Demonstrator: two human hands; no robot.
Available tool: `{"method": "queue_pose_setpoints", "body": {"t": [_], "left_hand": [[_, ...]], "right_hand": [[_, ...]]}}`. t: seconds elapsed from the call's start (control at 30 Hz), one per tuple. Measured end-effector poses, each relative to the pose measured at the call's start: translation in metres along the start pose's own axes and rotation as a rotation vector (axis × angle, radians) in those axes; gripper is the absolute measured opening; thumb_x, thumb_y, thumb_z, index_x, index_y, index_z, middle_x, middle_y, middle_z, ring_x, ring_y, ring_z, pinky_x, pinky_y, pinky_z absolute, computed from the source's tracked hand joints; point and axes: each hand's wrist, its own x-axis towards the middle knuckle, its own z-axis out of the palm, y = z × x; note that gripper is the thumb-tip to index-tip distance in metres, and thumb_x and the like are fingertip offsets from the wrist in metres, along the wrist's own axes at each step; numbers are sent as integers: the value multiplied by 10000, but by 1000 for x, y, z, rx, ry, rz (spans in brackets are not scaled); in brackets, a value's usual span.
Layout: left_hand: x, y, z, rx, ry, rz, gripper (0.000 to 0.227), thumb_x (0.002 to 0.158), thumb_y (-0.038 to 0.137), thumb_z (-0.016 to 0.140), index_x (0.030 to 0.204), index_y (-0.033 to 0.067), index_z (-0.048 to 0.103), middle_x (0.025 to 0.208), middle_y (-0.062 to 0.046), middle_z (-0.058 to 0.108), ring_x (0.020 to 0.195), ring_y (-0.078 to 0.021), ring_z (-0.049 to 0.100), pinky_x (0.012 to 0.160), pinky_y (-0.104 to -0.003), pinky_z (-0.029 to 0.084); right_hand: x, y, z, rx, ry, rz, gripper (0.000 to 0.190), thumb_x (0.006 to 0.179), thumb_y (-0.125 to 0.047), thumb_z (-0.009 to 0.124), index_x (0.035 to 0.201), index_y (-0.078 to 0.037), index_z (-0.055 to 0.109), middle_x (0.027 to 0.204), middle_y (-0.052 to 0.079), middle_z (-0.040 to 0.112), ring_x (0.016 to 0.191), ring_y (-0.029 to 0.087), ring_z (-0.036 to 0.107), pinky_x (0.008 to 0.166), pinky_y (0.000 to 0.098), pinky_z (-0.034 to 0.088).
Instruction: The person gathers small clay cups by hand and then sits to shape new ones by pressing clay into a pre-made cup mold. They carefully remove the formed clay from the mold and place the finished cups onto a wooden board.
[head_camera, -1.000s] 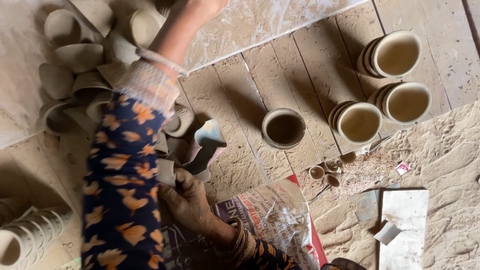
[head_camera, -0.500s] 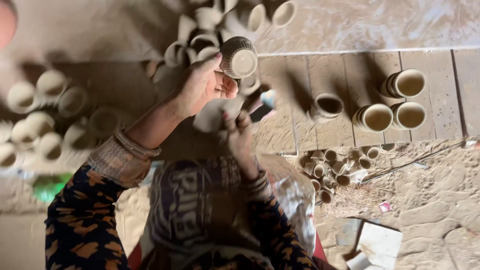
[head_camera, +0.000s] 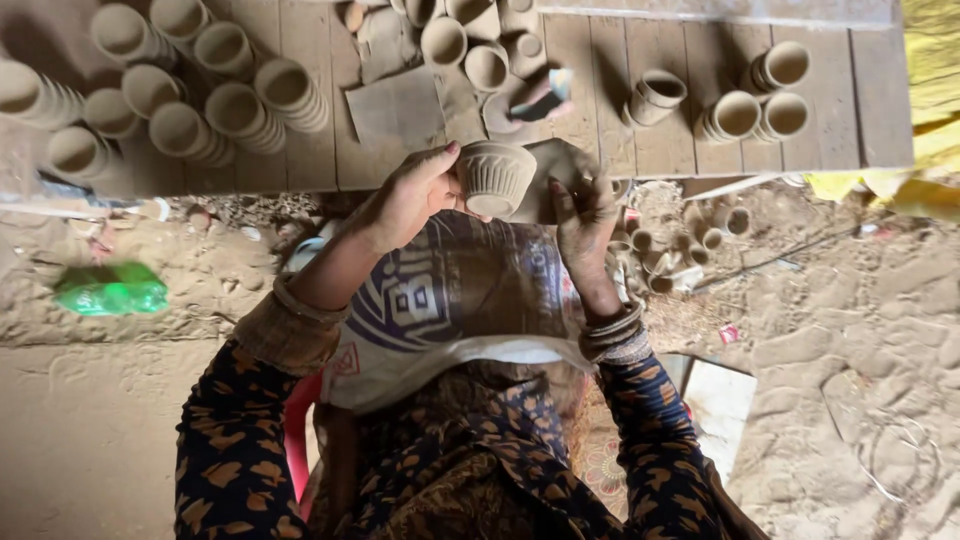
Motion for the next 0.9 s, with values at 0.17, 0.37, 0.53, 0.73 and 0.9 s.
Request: {"method": "queue_pose_setpoints", "body": {"t": [0.17, 0.37, 0.53, 0.73, 0.9], "left_hand": [[-8, -49, 29, 1017, 90, 329, 381, 1057, 483, 547, 999, 117, 637, 949, -67, 633, 923, -213, 617, 908, -423, 555], [-5, -98, 85, 1537, -29, 886, 309, 929, 437, 765, 967, 146, 670, 1098, -80, 652, 1074, -244, 557, 969, -495, 475], [-4, -87, 96, 1300, 46, 924, 340, 990, 316, 696, 1205, 61, 626, 1275, -161, 625, 1259, -306, 561, 1112, -486, 471], [-2, -115, 53, 319, 400, 252, 489, 1091, 295, 611, 1425, -54, 536, 1385, -225, 599, 1267, -311, 607, 1119, -429, 508], [5, -133, 62, -130, 143, -213, 394, 968, 304, 583, 1327, 141, 569, 1345, -45, 636, 1198, -133, 650, 1014, -354, 558]], "right_hand": [[-37, -66, -19, 456, -154, 434, 584, 1056, -337, 656, 1514, 2, 527, 1399, 121, 658, 1298, 204, 634, 1111, 344, 561], [-70, -68, -36, 725, 9, 775, 783, 805, -654, 610, 1343, -85, 596, 1270, 151, 662, 1200, 303, 653, 934, 461, 624], [-87, -32, -54, 897, -102, 615, 731, 948, -621, 486, 1360, -30, 610, 1258, 174, 680, 1135, 318, 686, 872, 466, 629], [-82, -47, -51, 793, -122, 552, 740, 995, -568, 457, 1426, 20, 582, 1346, 160, 664, 1185, 277, 672, 944, 434, 605], [-84, -40, -42, 459, -300, 193, 993, 929, -820, 502, 1412, 45, 571, 1426, 159, 630, 1309, 273, 642, 1109, 457, 578]]}}
